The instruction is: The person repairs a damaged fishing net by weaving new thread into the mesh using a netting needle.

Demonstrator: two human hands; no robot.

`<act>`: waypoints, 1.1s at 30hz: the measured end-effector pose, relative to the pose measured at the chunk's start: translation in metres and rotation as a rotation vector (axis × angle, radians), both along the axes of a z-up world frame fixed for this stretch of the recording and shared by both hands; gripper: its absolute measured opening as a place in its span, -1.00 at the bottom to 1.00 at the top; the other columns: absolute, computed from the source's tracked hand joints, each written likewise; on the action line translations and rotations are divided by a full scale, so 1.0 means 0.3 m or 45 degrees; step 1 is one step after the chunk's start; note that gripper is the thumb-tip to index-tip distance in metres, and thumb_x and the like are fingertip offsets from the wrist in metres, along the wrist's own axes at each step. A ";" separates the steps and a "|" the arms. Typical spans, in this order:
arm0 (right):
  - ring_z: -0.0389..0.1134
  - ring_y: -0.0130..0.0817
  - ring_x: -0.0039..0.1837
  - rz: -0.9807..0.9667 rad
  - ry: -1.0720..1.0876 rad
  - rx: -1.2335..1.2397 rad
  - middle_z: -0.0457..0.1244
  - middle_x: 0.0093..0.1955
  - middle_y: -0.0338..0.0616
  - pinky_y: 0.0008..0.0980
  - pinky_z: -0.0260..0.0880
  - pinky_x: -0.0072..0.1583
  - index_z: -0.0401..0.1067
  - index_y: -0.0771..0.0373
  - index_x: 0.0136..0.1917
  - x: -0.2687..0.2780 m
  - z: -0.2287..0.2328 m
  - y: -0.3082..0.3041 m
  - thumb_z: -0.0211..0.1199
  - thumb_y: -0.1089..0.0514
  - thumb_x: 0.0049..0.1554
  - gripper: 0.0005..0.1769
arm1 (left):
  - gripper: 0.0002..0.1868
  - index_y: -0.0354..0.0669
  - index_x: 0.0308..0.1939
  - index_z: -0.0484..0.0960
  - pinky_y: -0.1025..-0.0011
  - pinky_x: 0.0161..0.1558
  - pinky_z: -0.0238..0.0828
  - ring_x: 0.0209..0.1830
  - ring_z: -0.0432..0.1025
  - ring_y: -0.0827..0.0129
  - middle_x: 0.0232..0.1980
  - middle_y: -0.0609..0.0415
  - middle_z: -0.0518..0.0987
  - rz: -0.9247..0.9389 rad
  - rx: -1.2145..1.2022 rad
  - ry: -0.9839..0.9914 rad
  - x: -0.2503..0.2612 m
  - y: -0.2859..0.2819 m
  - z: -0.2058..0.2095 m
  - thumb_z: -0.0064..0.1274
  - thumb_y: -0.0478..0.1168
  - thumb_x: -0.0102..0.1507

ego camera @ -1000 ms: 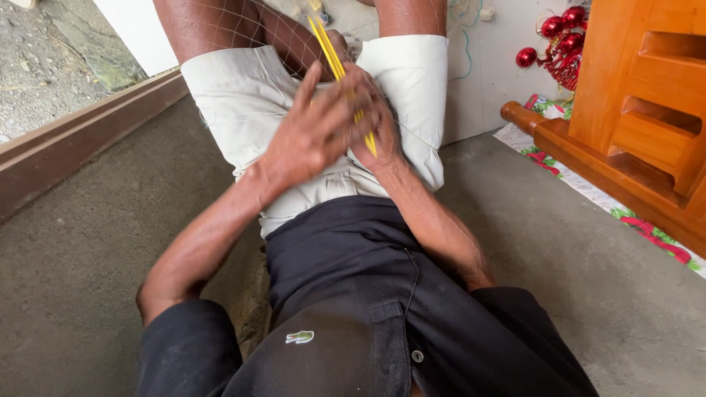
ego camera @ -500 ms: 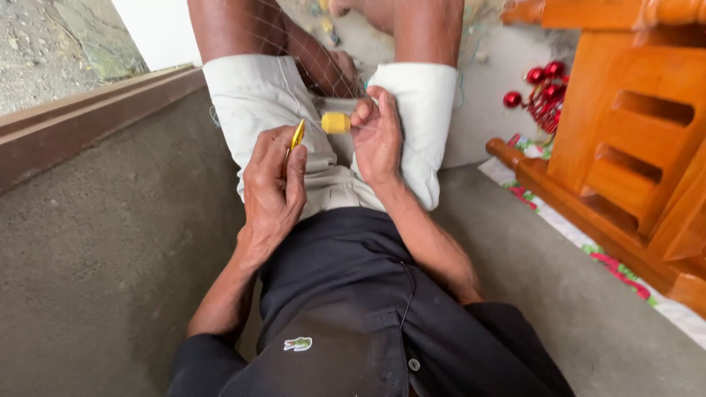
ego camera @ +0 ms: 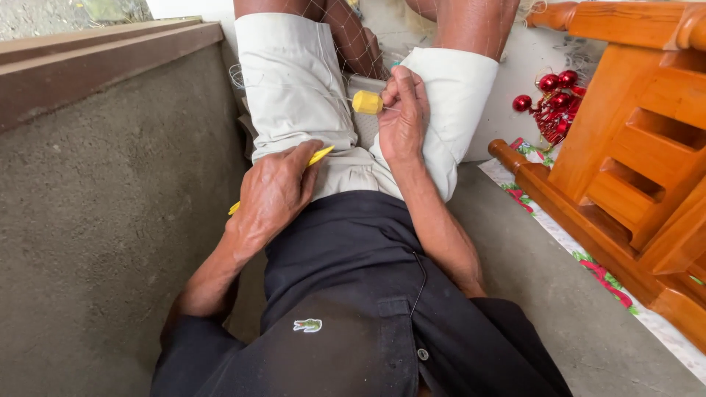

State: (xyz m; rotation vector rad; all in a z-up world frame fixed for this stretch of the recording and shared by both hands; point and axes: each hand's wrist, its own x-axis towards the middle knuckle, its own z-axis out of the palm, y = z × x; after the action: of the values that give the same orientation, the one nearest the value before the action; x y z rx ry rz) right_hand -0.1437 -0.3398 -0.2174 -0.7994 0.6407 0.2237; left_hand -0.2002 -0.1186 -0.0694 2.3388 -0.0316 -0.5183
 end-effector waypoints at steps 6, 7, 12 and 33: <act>0.17 -0.49 -0.12 -0.009 0.010 0.015 0.17 -0.22 -0.30 -0.48 0.20 0.04 0.46 0.23 0.10 -0.007 0.012 -0.006 0.38 0.12 0.27 -0.79 | -0.61 -0.16 0.08 0.74 0.15 -0.36 0.43 -0.45 0.56 -0.01 -0.26 -0.05 0.73 -0.176 -0.090 0.103 -0.057 0.071 0.044 0.13 -0.36 0.16; 0.17 -0.50 -0.13 0.004 0.014 0.008 0.16 -0.22 -0.31 -0.48 0.20 0.04 0.46 0.24 0.11 -0.010 0.014 -0.006 0.39 0.11 0.27 -0.77 | -0.59 -0.17 0.10 0.73 0.16 -0.36 0.43 -0.42 0.57 -0.01 -0.26 -0.01 0.74 -0.250 -0.110 0.162 -0.070 0.081 0.051 0.13 -0.34 0.15; 0.19 -0.50 -0.12 0.028 0.001 0.005 0.17 -0.21 -0.31 -0.47 0.21 0.04 0.46 0.24 0.16 -0.020 0.024 -0.015 0.40 0.09 0.27 -0.73 | -0.58 -0.17 0.15 0.69 0.17 -0.46 0.38 -0.51 0.54 0.04 -0.33 0.01 0.70 -0.375 -0.112 0.199 -0.079 0.096 0.102 0.09 -0.32 0.19; 0.22 -0.54 -0.15 0.053 -0.080 0.118 0.16 -0.28 -0.36 -0.41 0.32 0.14 0.51 0.26 0.31 0.009 0.040 -0.034 0.18 -0.14 0.40 -0.53 | -0.92 -0.19 -0.04 0.71 0.64 -0.53 0.22 -0.52 0.25 0.65 -0.23 0.20 0.59 0.278 -1.140 0.265 0.307 0.022 0.074 0.15 -0.39 0.43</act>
State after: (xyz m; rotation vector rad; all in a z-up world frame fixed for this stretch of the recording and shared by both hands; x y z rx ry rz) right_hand -0.1410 -0.3500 -0.2054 -0.7281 0.5511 0.2635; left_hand -0.1082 -0.1120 -0.0472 1.3903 0.0753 -0.4981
